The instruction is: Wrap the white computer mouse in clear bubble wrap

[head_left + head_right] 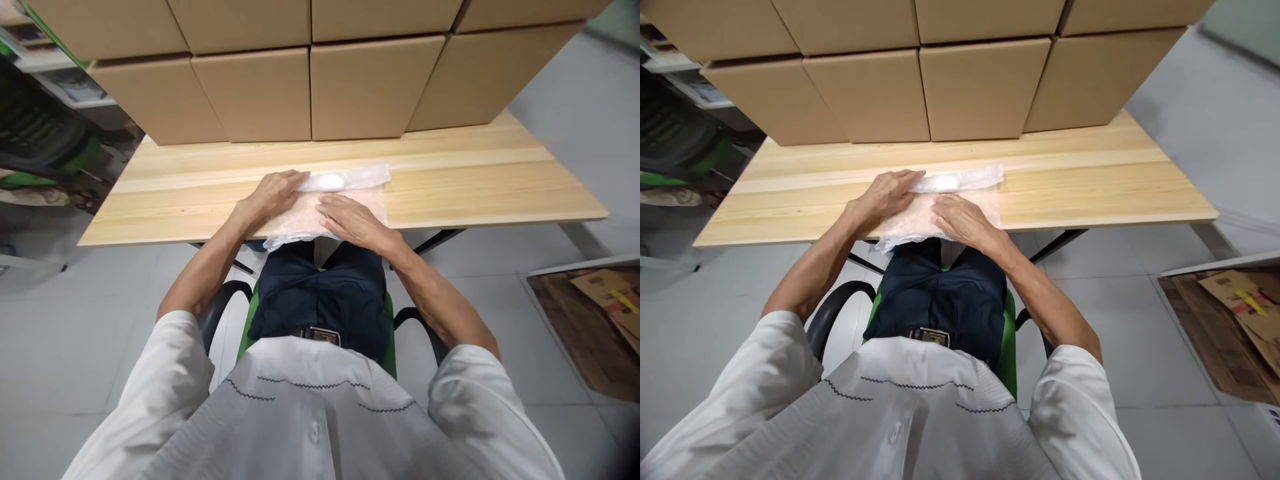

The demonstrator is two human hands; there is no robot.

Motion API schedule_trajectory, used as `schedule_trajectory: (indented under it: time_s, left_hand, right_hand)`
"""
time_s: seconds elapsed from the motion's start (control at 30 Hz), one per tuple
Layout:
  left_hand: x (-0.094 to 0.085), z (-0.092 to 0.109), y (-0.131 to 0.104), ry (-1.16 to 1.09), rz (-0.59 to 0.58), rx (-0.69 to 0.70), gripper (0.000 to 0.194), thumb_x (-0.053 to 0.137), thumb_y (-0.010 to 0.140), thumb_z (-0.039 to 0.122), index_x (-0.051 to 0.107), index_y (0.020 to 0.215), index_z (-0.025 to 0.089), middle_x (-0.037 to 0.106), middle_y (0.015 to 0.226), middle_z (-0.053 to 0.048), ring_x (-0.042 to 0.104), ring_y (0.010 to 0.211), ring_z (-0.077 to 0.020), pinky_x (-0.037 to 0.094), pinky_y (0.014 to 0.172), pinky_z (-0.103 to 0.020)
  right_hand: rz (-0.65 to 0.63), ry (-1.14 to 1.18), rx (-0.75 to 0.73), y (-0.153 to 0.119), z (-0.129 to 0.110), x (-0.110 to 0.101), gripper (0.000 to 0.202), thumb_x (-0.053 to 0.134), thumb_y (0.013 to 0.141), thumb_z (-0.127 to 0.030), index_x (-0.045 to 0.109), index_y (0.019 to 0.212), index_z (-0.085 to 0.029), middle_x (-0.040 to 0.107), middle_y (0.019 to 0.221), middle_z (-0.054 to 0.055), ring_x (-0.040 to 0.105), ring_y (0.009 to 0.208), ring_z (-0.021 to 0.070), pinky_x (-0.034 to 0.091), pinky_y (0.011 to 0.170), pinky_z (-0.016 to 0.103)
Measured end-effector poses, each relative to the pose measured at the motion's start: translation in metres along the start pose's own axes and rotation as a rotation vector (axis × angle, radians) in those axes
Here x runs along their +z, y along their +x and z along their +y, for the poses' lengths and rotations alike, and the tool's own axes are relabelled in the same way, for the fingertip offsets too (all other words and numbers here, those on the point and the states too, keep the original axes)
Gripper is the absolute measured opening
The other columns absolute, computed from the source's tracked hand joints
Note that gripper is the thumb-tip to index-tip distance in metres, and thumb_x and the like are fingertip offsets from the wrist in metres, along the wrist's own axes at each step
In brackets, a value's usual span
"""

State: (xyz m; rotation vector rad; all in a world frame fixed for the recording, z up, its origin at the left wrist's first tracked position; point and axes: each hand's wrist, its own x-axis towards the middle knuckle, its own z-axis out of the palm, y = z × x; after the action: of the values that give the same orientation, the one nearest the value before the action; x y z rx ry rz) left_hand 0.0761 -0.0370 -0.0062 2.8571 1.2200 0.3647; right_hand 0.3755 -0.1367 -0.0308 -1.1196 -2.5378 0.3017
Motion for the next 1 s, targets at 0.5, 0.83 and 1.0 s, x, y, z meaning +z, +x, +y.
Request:
schedule_trajectory:
  time_s: [0.5,0.83,1.0]
  left_hand:
    - [-0.004,0.052,0.041,0.246,-0.102,-0.043,0.049,0.058,0.12,0.032,0.084,0.152,0.007,0.092,0.129,-0.032,0.089,0.118,-0.0476,0.06,0.108,-0.057]
    - [0.009,0.038,0.041,0.31,-0.132,-0.047,0.049,0.046,0.116,0.008,0.087,0.143,0.005,0.092,0.126,-0.034,0.089,0.113,-0.0467,0.062,0.103,-0.057]
    - [0.012,0.031,0.035,0.251,-0.085,-0.077,0.043,0.05,0.118,0.01,0.084,0.143,0.013,0.092,0.13,-0.029,0.087,0.11,-0.0413,0.061,0.098,-0.051]
  right_hand:
    - [0.012,-0.256,0.311,0.055,0.011,-0.017,0.06,0.043,0.123,-0.018,0.07,0.176,-0.012,0.082,0.166,0.032,0.076,0.145,0.0473,0.059,0.125,0.063]
    - [-0.029,-0.336,0.343,0.072,-0.006,-0.021,0.054,0.038,0.128,-0.013,0.075,0.165,-0.004,0.08,0.161,0.036,0.068,0.149,0.0476,0.055,0.113,0.054]
    - [0.0,-0.351,0.344,0.068,0.008,-0.014,0.047,0.042,0.128,-0.014,0.074,0.162,-0.009,0.081,0.158,0.033,0.067,0.146,0.0461,0.054,0.113,0.053]
